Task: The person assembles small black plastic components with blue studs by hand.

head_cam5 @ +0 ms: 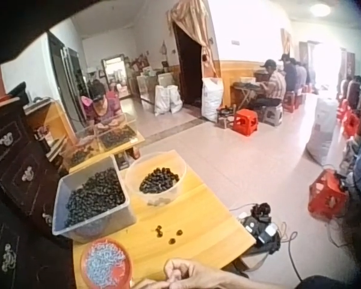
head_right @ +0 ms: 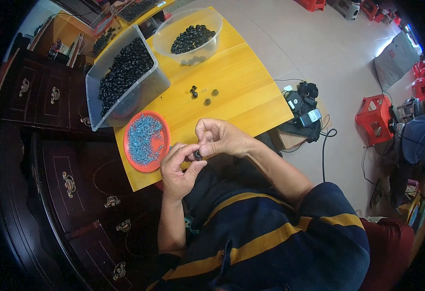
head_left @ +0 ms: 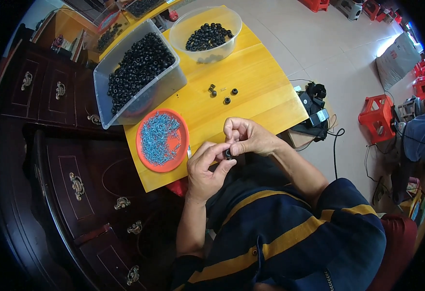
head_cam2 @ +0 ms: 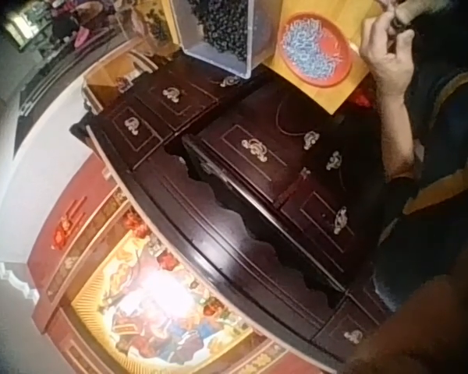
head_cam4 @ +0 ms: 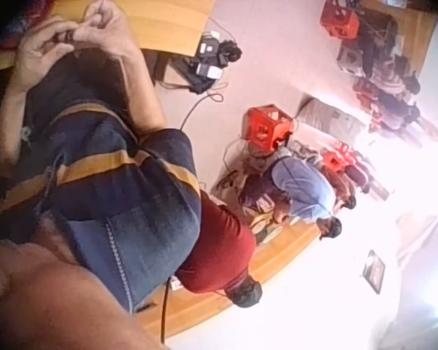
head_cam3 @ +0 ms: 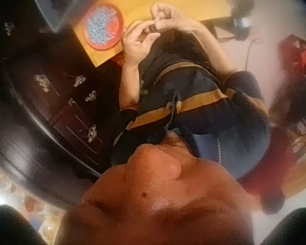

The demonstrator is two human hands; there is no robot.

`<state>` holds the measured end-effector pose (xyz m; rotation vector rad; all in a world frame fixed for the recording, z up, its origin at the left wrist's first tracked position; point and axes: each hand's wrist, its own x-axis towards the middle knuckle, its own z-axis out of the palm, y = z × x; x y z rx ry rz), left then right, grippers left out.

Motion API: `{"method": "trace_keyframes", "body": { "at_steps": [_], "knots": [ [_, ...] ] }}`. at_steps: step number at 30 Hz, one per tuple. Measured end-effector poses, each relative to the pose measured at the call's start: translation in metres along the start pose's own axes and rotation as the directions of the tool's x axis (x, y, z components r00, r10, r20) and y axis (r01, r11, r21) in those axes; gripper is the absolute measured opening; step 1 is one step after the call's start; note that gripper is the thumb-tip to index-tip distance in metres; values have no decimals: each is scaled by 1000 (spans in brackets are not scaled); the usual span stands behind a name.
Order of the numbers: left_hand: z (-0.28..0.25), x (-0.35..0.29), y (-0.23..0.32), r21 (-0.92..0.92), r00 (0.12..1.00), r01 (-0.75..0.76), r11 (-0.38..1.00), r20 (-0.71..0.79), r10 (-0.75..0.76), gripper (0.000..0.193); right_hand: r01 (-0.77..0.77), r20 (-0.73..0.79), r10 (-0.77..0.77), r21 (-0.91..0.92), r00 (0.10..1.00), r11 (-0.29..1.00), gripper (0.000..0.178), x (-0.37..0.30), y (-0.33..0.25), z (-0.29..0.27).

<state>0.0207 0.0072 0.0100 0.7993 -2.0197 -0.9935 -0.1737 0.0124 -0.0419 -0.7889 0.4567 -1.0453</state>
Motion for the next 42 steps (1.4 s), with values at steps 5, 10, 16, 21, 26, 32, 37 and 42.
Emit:
{"method": "trace_keyframes", "body": {
  "at_steps": [5, 10, 16, 21, 26, 32, 37, 42],
  "knots": [
    [3, -3, 5, 67, 997, -60, 996, -41, 63, 33, 19, -3, -19, 43, 1000, 999, 36, -1, -2, 9],
    [6, -7, 5, 55, 996, -52, 997, -65, 56, 31, 33, -20, -32, 49, 999, 998, 34, -4, 1, 11],
    [-1, -4, 6, 27, 997, -67, 997, -23, 68, 32, 20, 57, -20, 15, 998, 1000, 30, -4, -4, 9],
    [-4, -4, 10, 80, 991, -137, 987, 13, 136, 37, -10, 95, 12, -15, 995, 1000, 30, -1, -16, 14],
    [-3, -3, 16, 112, 987, -152, 982, -38, 157, 35, 28, 75, -28, 0, 997, 1000, 30, -2, -12, 18],
    [-3, -10, 20, 48, 993, -84, 995, -84, 88, 34, 58, 90, -61, 35, 994, 998, 29, -1, -11, 23],
    [-5, -7, 10, 39, 995, -63, 997, -77, 65, 34, 29, 47, -30, 24, 998, 999, 29, 4, -10, 21],
    [-6, -5, 7, 60, 992, -59, 996, -110, 65, 36, 33, -19, -31, 95, 999, 995, 28, 7, -7, 27]
  ]
}}
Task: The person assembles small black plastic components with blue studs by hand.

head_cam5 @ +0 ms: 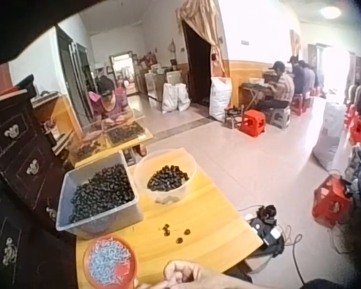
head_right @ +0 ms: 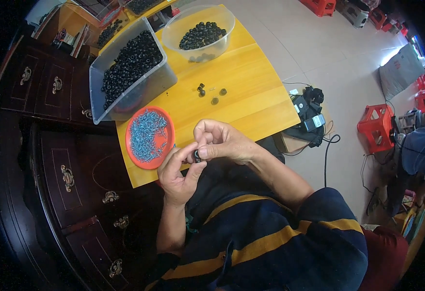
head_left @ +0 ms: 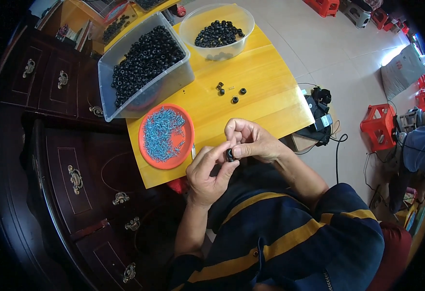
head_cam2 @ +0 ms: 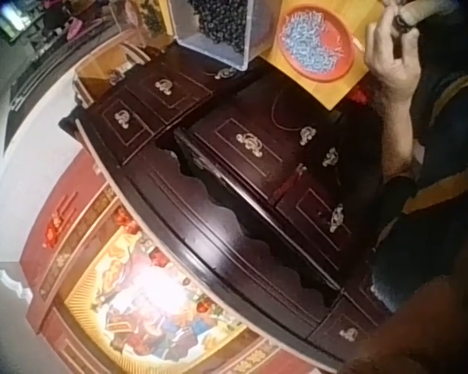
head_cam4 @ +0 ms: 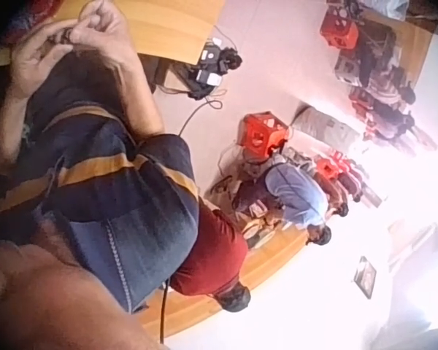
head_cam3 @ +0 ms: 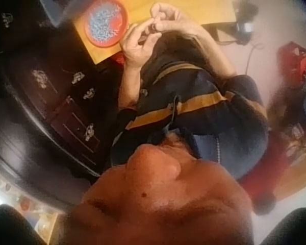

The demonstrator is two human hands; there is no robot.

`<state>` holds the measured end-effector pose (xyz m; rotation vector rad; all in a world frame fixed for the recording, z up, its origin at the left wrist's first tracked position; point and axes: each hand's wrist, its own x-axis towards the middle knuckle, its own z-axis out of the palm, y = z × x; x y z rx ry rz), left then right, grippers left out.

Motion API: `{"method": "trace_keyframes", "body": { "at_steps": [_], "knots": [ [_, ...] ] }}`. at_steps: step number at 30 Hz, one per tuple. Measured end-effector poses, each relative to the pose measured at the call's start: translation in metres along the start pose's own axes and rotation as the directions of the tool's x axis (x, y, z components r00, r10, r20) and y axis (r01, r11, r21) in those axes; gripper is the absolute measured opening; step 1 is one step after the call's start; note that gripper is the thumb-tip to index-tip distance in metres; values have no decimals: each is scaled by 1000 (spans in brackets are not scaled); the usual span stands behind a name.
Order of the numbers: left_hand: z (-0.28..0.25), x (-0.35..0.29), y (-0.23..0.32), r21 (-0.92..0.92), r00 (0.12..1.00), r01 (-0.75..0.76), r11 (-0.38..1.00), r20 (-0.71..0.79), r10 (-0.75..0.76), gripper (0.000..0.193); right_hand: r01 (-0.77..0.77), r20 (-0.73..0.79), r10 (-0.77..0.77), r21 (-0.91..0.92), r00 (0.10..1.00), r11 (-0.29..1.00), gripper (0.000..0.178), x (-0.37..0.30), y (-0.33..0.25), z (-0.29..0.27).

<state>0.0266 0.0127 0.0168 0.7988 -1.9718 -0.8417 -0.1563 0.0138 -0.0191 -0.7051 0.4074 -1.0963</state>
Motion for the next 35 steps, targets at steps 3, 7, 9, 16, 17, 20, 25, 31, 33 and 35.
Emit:
{"method": "trace_keyframes", "body": {
  "at_steps": [3, 7, 9, 16, 17, 20, 25, 31, 33, 35],
  "knots": [
    [3, -2, -4, 61, 995, -33, 998, -96, 38, 35, -24, -26, 23, -4, 999, 1000, 25, 0, 3, -2],
    [6, -7, -11, 228, 961, -144, 963, -201, 191, 29, -21, -54, 20, -25, 998, 999, 23, 0, 12, -9],
    [6, -7, -13, 276, 949, -170, 946, -211, 232, 27, -28, -74, 26, -27, 997, 999, 22, 0, 14, -10],
    [6, -3, -12, 295, 945, -75, 953, -285, 162, 19, 102, -102, -99, 21, 990, 995, 21, 2, 25, 0],
    [6, -1, -11, 277, 946, -74, 958, -284, 155, 18, 102, -103, -99, 22, 990, 995, 21, 3, 25, 0],
    [4, -1, -12, 282, 952, -87, 955, -260, 164, 18, 154, -127, -154, -16, 980, 988, 21, 3, 25, 1],
    [5, -5, -16, 369, 945, -101, 924, -254, 205, 19, 148, -140, -157, -67, 978, 987, 19, 4, 26, -2],
    [2, -6, -17, 433, 965, -65, 899, -201, 167, 16, 145, -143, -178, -219, 974, 965, 18, 4, 21, -3],
    [2, -6, -17, 428, 967, -59, 902, -199, 158, 15, 143, -140, -175, -212, 975, 967, 19, 5, 21, -4],
    [2, -5, -16, 418, 971, -61, 906, -185, 151, 15, 142, -137, -173, -208, 975, 968, 21, 4, 20, -5]
  ]
}}
